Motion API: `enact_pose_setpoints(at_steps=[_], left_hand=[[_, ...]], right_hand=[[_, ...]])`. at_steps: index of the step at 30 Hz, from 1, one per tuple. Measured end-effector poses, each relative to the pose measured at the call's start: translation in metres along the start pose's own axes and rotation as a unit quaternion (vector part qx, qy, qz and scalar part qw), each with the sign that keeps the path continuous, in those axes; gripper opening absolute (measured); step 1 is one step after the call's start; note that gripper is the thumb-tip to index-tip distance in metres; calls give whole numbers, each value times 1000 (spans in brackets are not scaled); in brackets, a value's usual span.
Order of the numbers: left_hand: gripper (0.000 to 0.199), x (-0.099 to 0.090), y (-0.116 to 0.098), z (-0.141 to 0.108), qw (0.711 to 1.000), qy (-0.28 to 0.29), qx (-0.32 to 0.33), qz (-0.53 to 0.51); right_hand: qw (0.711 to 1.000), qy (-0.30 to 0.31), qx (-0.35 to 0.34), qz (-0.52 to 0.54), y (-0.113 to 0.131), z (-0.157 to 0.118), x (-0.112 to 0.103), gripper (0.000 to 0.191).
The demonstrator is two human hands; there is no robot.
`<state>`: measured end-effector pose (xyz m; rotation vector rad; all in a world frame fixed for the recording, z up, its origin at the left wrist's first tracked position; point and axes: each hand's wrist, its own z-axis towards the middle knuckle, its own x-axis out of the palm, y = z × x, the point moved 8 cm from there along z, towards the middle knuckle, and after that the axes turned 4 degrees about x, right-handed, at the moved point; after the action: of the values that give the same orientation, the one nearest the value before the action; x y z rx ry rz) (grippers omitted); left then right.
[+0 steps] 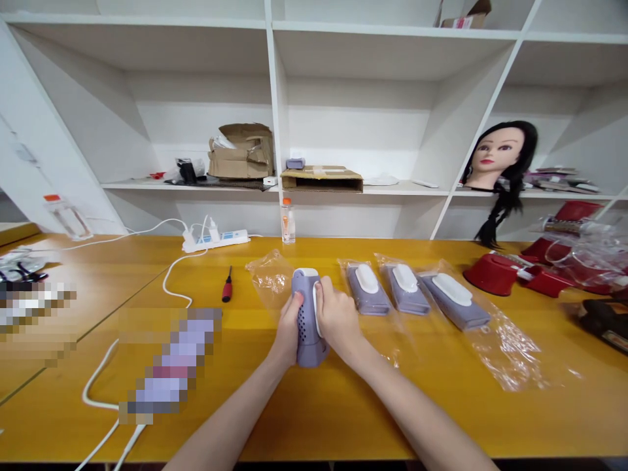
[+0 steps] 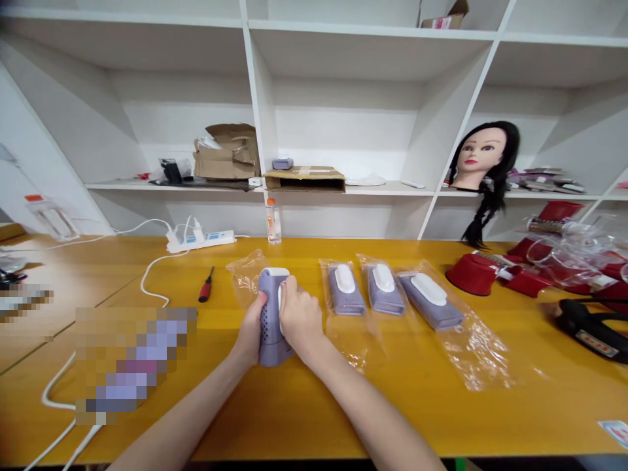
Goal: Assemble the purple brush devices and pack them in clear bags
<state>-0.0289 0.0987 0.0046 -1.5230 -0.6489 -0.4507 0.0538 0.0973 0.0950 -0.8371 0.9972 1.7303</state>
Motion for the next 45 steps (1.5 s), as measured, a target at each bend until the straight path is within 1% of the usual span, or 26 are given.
enact_pose_setpoints(at_steps=[3,6,8,10,11,13,16,18,19,22,23,24,25,27,28,29,30,31,33,35,37,39,42,43,45], left_hand=[[45,-3,-2,0,1000,-7,13,-8],[37,-4,-6,1,999,-30,16,-19],[34,-2,-11,3,999,-41,0,-25],[35,2,-16,6,998,-49,-24,-31],[36,3,-21,7,998,-52,-25,-37],[38,5,-34,11,997,-49,0,-52],[40,-1,-47,14,997,-42,35,-62],[41,-7,-48,15,997,-44,43,-53],[40,-10,-48,15,997,-47,44,-42],[41,-20,-50,16,996,-72,49,-18],[43,-23,-57,16,994,-84,68,-27],[47,-27,-67,15,989,-96,102,-46],[49,-31,-80,14,980,-106,148,-74],[52,-42,-109,9,950,-119,258,-133],[51,-47,-120,7,936,-116,294,-152],[49,-51,-128,6,927,-112,316,-167],[48,-52,-131,8,927,-96,319,-174],[50,-54,-133,9,925,-91,321,-180],[53,-53,-129,13,935,-69,299,-178],[56,-47,-119,18,953,-40,250,-166],[57,-33,-104,21,974,11,174,-147],[57,-14,-88,18,984,83,88,-129],[58,14,-60,4,977,188,-46,-87],[59,21,-50,-2,970,213,-89,-70],[59,32,-31,-15,953,253,-165,-39]], right_hand=[[1000,2,-7,0,2,-4,7,27],[1000,16,-8,1,2,-7,10,28],[999,26,-15,15,5,-4,7,29],[998,31,-28,41,9,2,-1,31],[997,34,-38,54,12,5,-5,32],[994,44,-60,77,20,11,-9,32],[989,66,-88,100,31,18,-3,32],[988,58,-80,116,32,24,2,35],[988,44,-68,131,29,28,2,37],[984,-15,-1,180,11,41,-2,42],[983,-24,21,182,4,44,-2,43],[984,-19,34,171,-1,46,0,44],[989,5,27,148,-1,46,7,44],[992,87,-33,89,11,39,28,42],[985,134,-86,62,22,30,43,40],[979,160,-113,52,30,22,54,36],[977,168,-121,48,36,16,63,32],[975,175,-129,43,43,11,72,28],[976,173,-126,42,51,6,81,25],[979,161,-115,51,50,10,78,25],[983,140,-96,68,38,20,64,25],[987,113,-74,89,18,33,43,28],[986,81,-57,133,-10,49,10,41],[979,81,-56,180,-16,51,1,43],[948,99,-81,292,-20,51,-13,42]])
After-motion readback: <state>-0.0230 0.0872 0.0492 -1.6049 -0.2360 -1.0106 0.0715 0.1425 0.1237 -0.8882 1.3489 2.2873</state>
